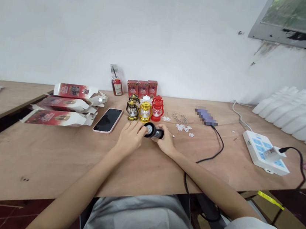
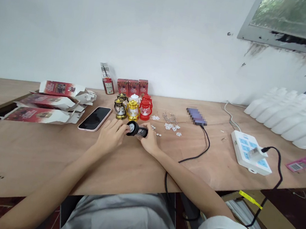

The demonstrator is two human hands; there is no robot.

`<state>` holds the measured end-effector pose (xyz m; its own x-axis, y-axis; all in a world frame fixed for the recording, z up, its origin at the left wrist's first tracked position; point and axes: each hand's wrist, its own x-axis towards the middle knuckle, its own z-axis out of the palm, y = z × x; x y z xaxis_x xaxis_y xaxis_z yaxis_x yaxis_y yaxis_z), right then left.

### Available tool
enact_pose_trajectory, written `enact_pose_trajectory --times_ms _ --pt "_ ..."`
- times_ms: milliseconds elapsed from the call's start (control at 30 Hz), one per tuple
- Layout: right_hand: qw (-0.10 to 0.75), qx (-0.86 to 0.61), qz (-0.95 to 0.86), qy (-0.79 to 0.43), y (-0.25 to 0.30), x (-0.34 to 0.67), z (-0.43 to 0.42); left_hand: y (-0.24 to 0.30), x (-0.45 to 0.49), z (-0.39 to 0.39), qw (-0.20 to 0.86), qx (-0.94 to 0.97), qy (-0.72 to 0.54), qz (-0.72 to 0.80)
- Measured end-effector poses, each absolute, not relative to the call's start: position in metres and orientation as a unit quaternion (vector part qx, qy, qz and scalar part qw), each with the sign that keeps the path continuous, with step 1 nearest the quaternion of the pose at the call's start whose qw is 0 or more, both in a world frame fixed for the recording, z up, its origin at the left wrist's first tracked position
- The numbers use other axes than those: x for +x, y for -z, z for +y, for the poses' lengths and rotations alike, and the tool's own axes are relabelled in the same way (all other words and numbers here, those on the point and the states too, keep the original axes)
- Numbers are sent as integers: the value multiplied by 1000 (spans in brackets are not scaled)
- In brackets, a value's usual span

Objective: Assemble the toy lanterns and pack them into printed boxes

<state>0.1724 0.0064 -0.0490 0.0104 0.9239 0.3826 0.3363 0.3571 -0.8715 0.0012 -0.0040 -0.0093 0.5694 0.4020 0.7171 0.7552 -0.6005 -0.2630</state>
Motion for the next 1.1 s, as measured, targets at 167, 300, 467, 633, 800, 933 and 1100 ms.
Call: enact_pose_trajectory --times_ms 167,300,467,633,800,933,1100 --pt "524 -476 -643 -292 50 172 7 9 2 -4 36 -834 400 -377" --pt "529 -457 -649 -301 55 173 10 9 3 1 -232 -731 487 -417" --pt "528 -430 -668 -300 57 174 12 6 5 3 -513 -627 453 -372" --pt "531 -419 -671 -304 58 173 12 3 7 -2 -557 -567 473 -380" --pt "534 -410 -677 -297 59 173 13 1 8 -4 -544 -574 469 -393" --pt "535 -404 -680 -298 60 173 13 1 9 -4 -543 -572 469 -397" --pt "527 -411 -666 -330 64 173 17 3 10 -3 -533 -576 478 -395"
